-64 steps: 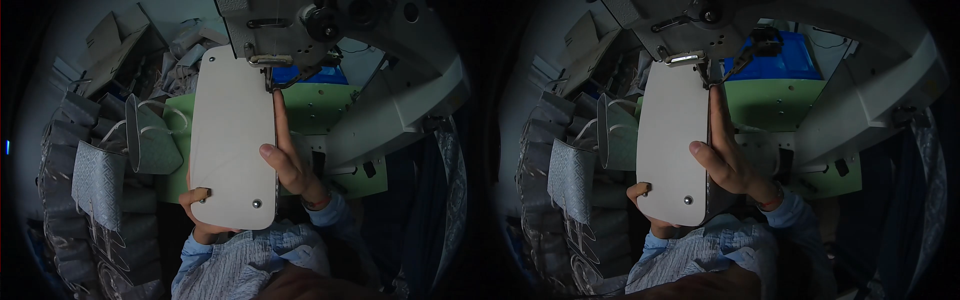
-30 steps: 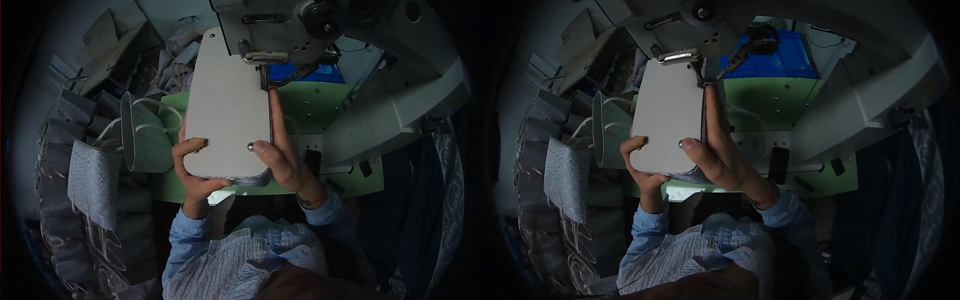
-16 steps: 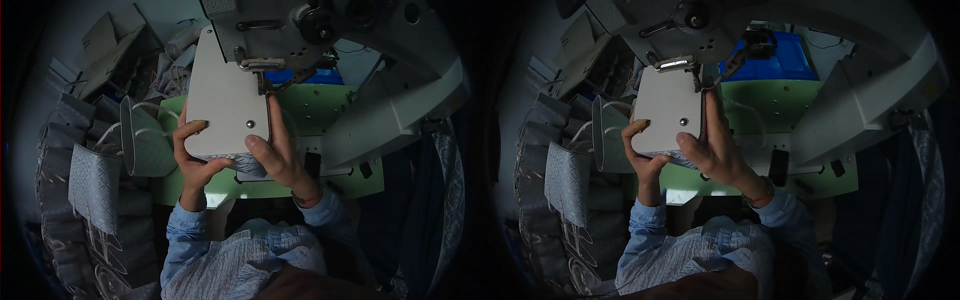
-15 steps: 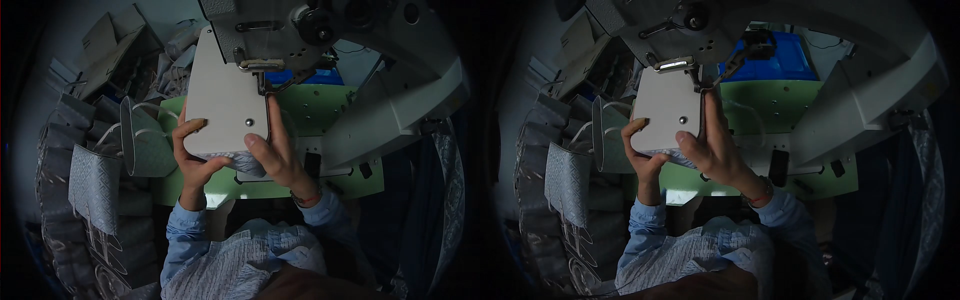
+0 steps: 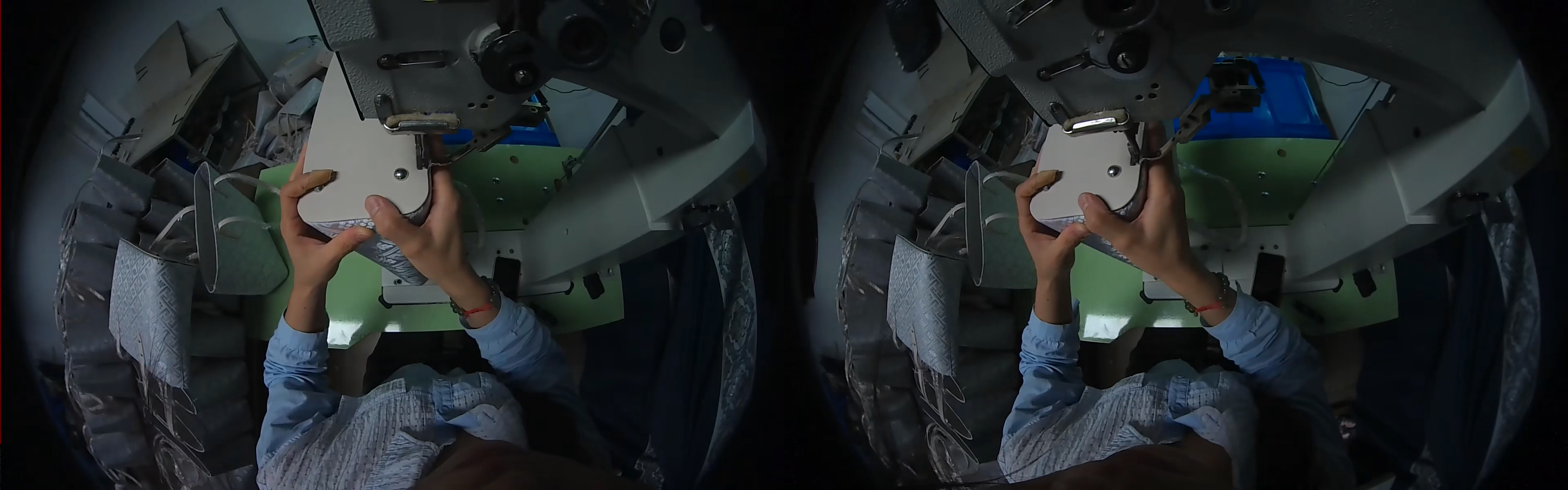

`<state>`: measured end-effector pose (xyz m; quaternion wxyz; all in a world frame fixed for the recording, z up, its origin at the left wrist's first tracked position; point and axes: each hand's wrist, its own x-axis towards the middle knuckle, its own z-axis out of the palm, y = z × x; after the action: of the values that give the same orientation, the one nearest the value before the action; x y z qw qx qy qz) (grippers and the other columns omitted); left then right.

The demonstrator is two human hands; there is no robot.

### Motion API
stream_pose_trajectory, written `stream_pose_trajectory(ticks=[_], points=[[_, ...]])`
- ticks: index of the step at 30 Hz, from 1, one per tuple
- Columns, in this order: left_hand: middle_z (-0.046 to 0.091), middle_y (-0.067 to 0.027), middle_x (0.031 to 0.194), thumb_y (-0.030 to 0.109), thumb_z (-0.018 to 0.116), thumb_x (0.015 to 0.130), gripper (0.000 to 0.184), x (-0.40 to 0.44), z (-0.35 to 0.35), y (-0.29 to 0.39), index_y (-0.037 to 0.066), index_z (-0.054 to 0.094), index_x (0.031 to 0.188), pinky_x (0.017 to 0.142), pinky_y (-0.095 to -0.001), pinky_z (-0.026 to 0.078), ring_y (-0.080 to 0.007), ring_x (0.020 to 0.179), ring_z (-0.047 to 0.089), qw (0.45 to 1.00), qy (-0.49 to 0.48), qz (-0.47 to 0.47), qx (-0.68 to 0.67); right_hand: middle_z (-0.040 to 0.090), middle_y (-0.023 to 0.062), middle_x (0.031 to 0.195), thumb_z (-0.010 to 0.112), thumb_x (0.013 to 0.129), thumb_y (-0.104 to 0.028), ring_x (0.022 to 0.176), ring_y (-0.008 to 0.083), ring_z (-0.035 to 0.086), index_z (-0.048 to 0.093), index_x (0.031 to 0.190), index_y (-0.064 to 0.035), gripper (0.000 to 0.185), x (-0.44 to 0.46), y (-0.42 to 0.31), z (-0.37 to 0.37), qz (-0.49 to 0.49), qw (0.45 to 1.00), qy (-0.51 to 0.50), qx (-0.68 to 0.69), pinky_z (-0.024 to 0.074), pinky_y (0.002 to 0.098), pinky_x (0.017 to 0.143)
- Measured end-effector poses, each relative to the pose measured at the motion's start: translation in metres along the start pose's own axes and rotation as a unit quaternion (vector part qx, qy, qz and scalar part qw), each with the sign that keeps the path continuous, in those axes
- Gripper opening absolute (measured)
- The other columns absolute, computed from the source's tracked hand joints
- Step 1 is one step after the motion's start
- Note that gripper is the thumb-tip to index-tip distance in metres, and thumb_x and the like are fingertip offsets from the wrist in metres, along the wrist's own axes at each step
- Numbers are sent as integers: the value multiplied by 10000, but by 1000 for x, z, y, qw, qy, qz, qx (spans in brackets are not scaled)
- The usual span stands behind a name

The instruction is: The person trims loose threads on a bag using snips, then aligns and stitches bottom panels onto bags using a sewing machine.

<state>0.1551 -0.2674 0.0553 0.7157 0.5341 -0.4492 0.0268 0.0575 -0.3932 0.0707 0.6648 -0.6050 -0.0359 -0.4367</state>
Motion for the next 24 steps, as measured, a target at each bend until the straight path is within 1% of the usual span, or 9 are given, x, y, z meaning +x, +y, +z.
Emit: stream_pose_trajectory(ticks=[4, 7, 10, 14, 16, 17, 20, 22, 24], points=[[349, -256, 1485, 254, 920, 613, 784, 6, -1, -4, 24, 500, 1233, 1101, -452, 356, -327, 1337, 426, 1000, -5, 5, -1, 558, 166, 1093, 727, 742, -196, 991, 238, 615, 455, 1246, 64, 628, 4, 1, 1, -1, 1000, 11, 0, 522, 339, 830], [344, -254, 1489, 242, 917, 618, 776, 8, -1, -6, 25, 499, 1236, 1104, -451, 352, -325, 1342, 420, 1000, -3, -1, -1, 563, 164, 1099, 728, 744, -202, 994, 238, 613, 480, 1219, 57, 595, 5, 6, -2, 10, 999, 6, -51, 521, 346, 833], [352, -248, 1485, 223, 912, 621, 770, 9, 1, -6, 26, 497, 1239, 1098, -437, 356, -314, 1335, 426, 1000, 0, 0, 6, 573, 158, 1084, 736, 747, -203, 958, 226, 629, 510, 1169, 52, 542, 8, 8, -2, 18, 998, -5, -58, 531, 334, 792], [368, -232, 1475, 200, 906, 623, 764, 7, 3, -6, 29, 494, 1244, 1080, -410, 372, -292, 1309, 448, 1000, 11, -6, 12, 617, 139, 990, 747, 748, -191, 859, 201, 658, 523, 1135, 44, 505, 13, 4, -1, -6, 1000, 0, -13, 545, 307, 728], [528, -86, 1240, 252, 884, 637, 775, 7, 8, -6, 24, 488, 1263, 1015, -346, 417, -204, 1165, 526, 999, 38, 2, 12, 631, 134, 963, 750, 748, -186, 832, 193, 665, 521, 1135, 41, 504, 15, 5, -4, 1, 1000, -11, -20, 548, 298, 711], [528, -86, 1240, 252, 884, 637, 775, 6, 9, -7, 24, 488, 1263, 1015, -346, 417, -204, 1165, 526, 999, 39, 0, 12, 639, 135, 961, 748, 750, -185, 832, 192, 668, 529, 1126, 41, 490, 15, 7, -6, 16, 999, -23, -36, 551, 300, 715], [528, -87, 1245, 223, 880, 646, 768, 2, 12, -6, 26, 481, 1271, 1012, -344, 424, -202, 1162, 530, 999, 51, 5, 13, 650, 139, 968, 742, 756, -186, 836, 188, 670, 545, 1098, 42, 456, 18, 9, -8, 21, 999, -31, -29, 552, 300, 718], [350, -197, 1484, 115, 882, 648, 735, -4, 16, 1, 30, 475, 1254, 1077, -397, 383, -268, 1282, 463, 998, 57, -18, 3, 653, 142, 977, 738, 760, -189, 840, 184, 669, 554, 1080, 44, 436, 19, 6, -9, 13, 1000, -25, -4, 551, 298, 718], [338, -193, 1487, 110, 880, 654, 741, -12, 20, 3, 32, 465, 1263, 1078, -394, 385, -267, 1285, 457, 997, 71, -18, 18, 666, 110, 975, 708, 765, -186, 839, 142, 647, 514, 1195, 55, 530, 21, -2, -13, 55, 996, -65, 7, 529, 283, 746]])
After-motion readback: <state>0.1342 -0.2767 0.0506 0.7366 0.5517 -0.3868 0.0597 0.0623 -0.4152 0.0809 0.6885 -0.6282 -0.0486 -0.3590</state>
